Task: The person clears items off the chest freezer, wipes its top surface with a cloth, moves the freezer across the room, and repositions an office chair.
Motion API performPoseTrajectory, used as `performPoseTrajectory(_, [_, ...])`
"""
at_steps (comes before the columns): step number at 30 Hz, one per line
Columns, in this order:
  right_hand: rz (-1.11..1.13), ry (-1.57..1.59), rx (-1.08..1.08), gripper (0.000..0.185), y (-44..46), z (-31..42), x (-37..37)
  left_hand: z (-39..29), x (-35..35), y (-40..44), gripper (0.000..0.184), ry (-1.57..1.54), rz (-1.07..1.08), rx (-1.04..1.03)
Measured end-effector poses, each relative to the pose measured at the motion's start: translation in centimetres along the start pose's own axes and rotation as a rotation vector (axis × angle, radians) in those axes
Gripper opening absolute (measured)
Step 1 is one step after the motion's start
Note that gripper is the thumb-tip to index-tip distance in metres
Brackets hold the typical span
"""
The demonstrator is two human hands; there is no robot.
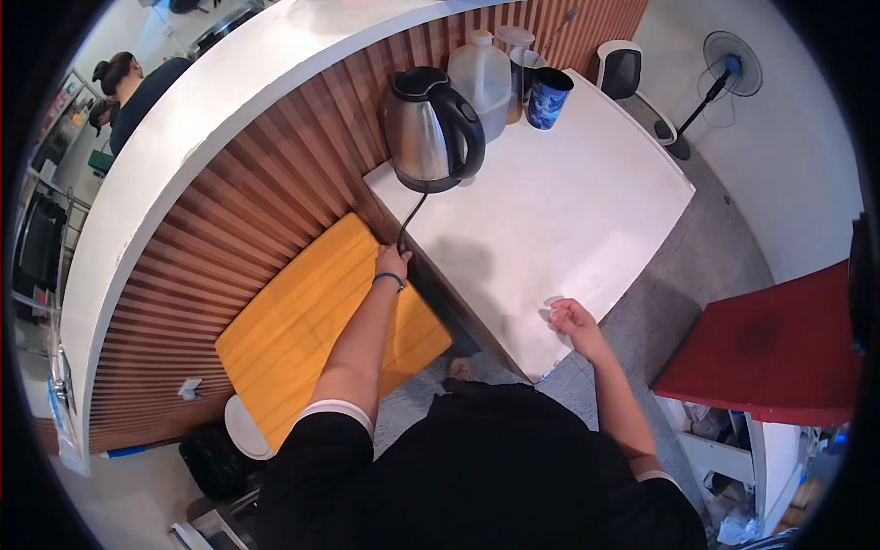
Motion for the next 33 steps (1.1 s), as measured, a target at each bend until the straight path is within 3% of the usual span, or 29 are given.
performPoseTrajectory(2, [-0.013,-0.02,-0.005,0.022,-0.6,-0.2,-0.1,-1.0,1.0,-1.1,0.038,0.141,-0.014,0.119])
performPoseTrajectory(4, [-0.067,-0.1,0.019,0.021,-1.0,-0.4,0.4,0.6,0.0,0.4,0.039,0.037,-0.003,0.112])
performPoseTrajectory(7, [-0.173,-0.08,0.036,0.02,-1.4,-0.2,1.9,1.6,1.8,1.9,0.026,-0.222,0.027,0.246])
performPoseTrajectory(9, [-0.215,-0.074,-0.002,0.021,-1.5,-0.3,2.7,3.0,1.7,3.3,0.022,-0.708,0.088,0.499])
performPoseTrajectory(14, [-0.27,-0.114,0.013,0.02,-1.2,-1.1,3.4,6.0,-0.9,8.1,0.021,-0.556,-0.068,0.34])
performPoseTrajectory(18, [-0.288,-0.163,-0.042,0.018,-1.5,-1.6,3.3,5.3,1.6,10.1,0.019,-0.439,-0.209,0.243])
performPoseTrajectory(21, [-0.327,-0.176,-0.035,0.019,-1.3,-1.5,3.3,5.2,2.6,11.2,0.022,-0.716,-0.186,0.486])
performPoseTrajectory(22, [-0.325,-0.2,-0.003,0.018,-1.3,-1.5,3.4,5.3,2.7,11.6,0.022,-0.717,-0.179,0.478])
performPoseTrajectory(24, [-0.333,-0.225,0.029,0.018,-1.4,-1.8,3.8,5.3,1.4,11.6,0.02,-0.542,0.102,0.461])
performPoseTrajectory(26, [-0.292,-0.173,0.052,0.018,-1.0,-2.2,4.1,5.1,0.9,10.6,0.025,-0.523,0.092,0.459])
performPoseTrajectory(28, [-0.285,-0.147,0.051,0.018,-1.0,-2.1,4.3,6.1,-1.5,8.9,0.029,-0.813,0.162,0.708])
performPoseTrajectory(33, [-0.276,-0.111,-0.01,0.018,-0.8,-1.0,3.8,6.8,-2.3,7.2,0.033,-0.843,-0.05,0.654])
Point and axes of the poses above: each hand's wrist, its own y-axis towards the middle knuckle, its own x-axis out of the back of the hand, z = x × y, the point moved 5 cm from there along y, towards the middle knuckle, and after that the axes turned 12 degrees about y, right-handed, at the moved point
